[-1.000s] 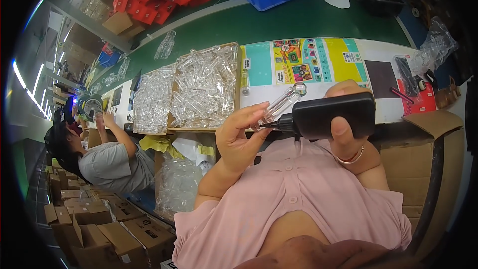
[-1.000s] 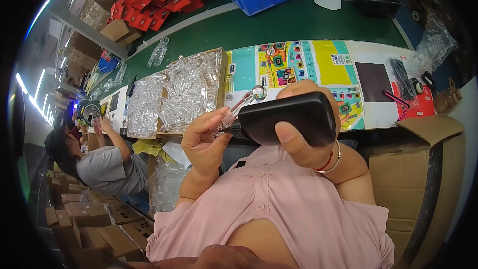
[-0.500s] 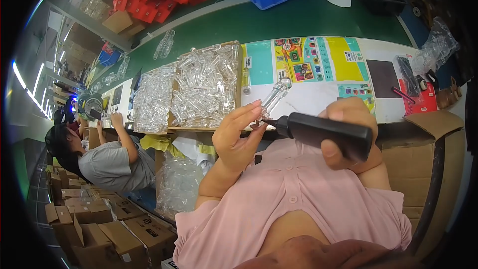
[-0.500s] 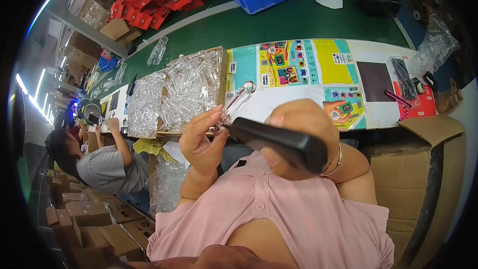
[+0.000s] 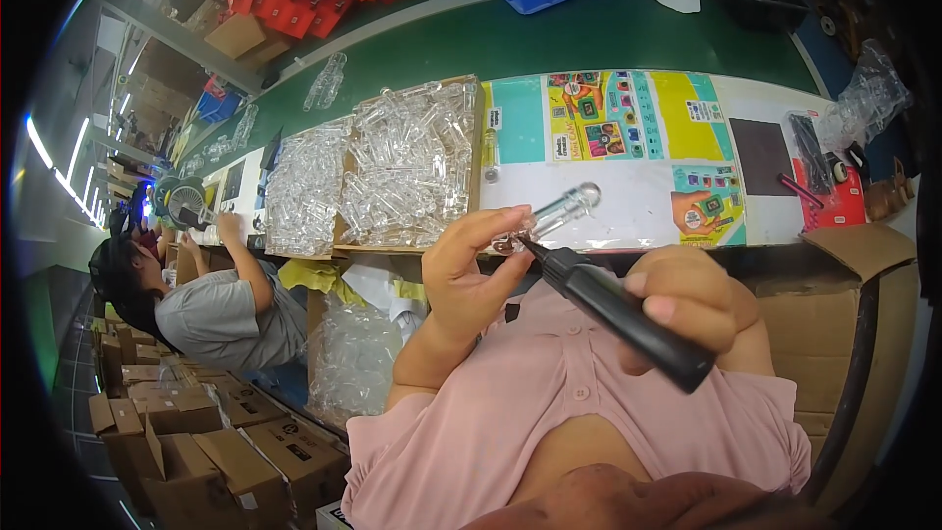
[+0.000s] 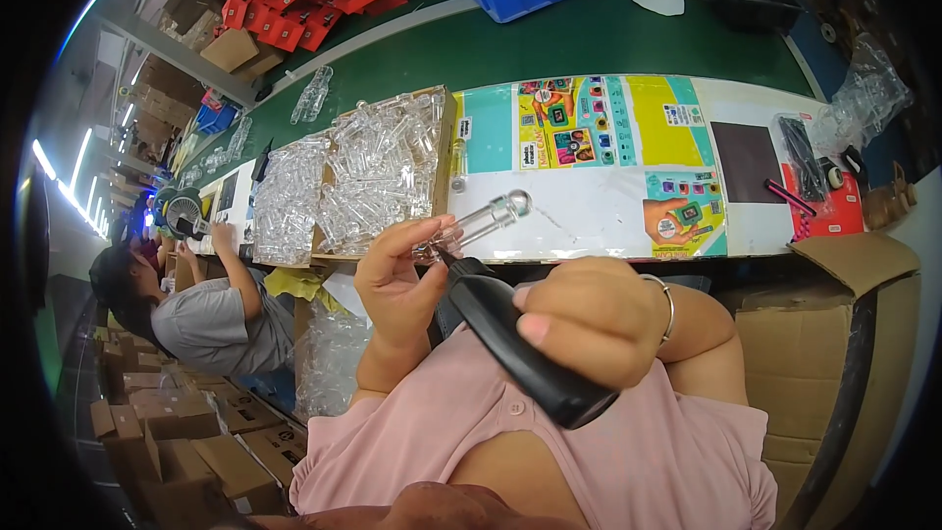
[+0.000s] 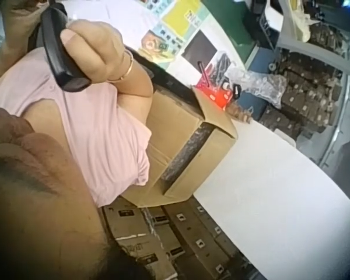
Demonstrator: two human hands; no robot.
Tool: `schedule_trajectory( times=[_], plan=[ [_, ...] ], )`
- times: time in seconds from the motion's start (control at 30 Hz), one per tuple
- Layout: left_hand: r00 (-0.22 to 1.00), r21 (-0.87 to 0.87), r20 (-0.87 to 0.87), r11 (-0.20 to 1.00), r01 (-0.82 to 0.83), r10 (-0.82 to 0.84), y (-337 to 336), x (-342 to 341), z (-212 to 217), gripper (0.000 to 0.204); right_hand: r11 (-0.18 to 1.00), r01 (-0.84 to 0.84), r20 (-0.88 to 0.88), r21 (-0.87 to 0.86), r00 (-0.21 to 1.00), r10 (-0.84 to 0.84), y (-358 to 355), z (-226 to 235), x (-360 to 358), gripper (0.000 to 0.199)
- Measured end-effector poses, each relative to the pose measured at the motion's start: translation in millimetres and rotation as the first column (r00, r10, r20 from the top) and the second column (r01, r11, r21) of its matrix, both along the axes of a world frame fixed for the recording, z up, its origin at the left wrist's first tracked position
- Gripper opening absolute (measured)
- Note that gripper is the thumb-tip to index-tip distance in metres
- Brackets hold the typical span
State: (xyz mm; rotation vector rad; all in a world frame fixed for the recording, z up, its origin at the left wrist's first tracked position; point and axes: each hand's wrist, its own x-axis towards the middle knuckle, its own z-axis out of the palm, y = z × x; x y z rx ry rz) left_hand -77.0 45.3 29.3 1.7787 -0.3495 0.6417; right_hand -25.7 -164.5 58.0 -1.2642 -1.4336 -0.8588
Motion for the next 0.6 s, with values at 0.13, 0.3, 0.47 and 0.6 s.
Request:
schedule_trajectory(
  times=[0.13,0.3,0.47,0.6],
  plan=[
    [0.977,-0.391,-0.077,0.907,0.156,-0.201,-5,-4,1,0.039,0.999,0.015,-0.348,-0.044,0.937,-0.03,-9,-1,-4,0.049],
    [0.946,-0.467,-0.11,0.856,0.221,-0.304,-5,-4,6,0.037,0.998,-0.034,-0.347,-0.058,0.938,0.012,-11,7,11,0.045],
    [0.929,-0.479,-0.124,0.841,0.251,-0.348,-3,-4,7,0.037,0.998,-0.061,-0.472,0.022,0.879,0.064,-5,1,11,0.041],
    [0.925,-0.492,-0.079,0.821,0.289,-0.373,-1,-4,1,0.036,0.998,-0.063,-0.399,-0.003,0.915,0.057,-5,-1,11,0.043]
  ],
)
